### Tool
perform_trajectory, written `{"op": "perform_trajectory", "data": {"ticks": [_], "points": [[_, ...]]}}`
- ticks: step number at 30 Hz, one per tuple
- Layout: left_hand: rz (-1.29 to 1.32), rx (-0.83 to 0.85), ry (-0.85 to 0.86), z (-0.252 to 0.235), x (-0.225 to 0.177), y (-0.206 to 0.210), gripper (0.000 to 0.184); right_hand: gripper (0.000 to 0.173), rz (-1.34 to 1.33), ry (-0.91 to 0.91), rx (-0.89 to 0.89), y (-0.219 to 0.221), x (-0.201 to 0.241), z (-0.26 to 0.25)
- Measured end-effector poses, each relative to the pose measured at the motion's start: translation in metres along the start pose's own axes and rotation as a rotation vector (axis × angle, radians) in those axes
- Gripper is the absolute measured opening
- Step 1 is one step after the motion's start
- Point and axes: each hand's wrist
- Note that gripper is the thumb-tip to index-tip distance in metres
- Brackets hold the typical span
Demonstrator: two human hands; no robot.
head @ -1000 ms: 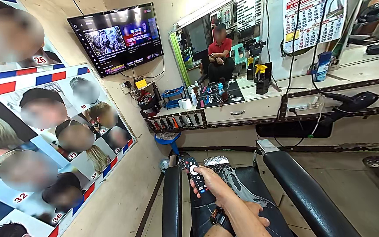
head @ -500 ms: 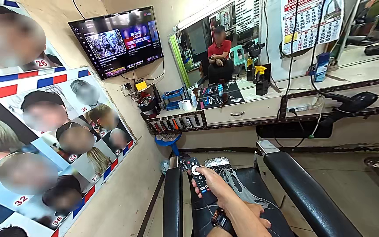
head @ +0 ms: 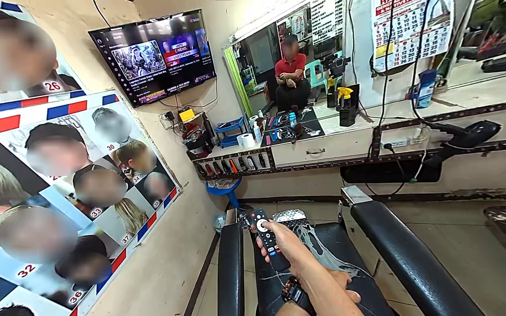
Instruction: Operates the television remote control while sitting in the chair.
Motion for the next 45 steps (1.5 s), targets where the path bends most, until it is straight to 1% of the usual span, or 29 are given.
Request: {"op": "perform_trajectory", "data": {"ticks": [2,5,7,10,18,30,45], "points": [[0.039,-0.015,-0.026,0.011,-0.009,-0.007,0.052,0.043,0.006,0.007,0.005,0.000,0.001,0.001],[0.044,-0.016,-0.046,0.012,-0.011,-0.007,0.052,0.042,0.005,-0.002,-0.004,0.001,0.002,0.002],[0.028,-0.014,-0.034,0.006,-0.006,-0.003,0.052,0.038,0.000,-0.004,-0.008,0.001,0.002,0.003],[-0.013,-0.005,-0.005,-0.008,0.005,0.007,0.052,0.039,-0.005,-0.011,-0.009,0.000,0.002,0.002],[-0.011,0.001,-0.012,-0.008,0.004,0.006,0.052,0.042,-0.007,-0.006,-0.015,0.000,0.003,0.002],[-0.011,-0.006,0.004,-0.021,0.018,0.019,0.053,0.041,0.005,-0.011,0.007,-0.002,0.005,0.002],[-0.021,-0.019,-0.002,-0.024,0.021,0.022,0.053,0.040,0.001,-0.016,0.002,-0.003,0.005,0.001]]}}
Point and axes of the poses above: each hand's wrist, its own z-axis away from the middle knuckle, its own y-axis out of the palm, x = y × z, and after that the axes turned 13 degrees about -z, right-handed
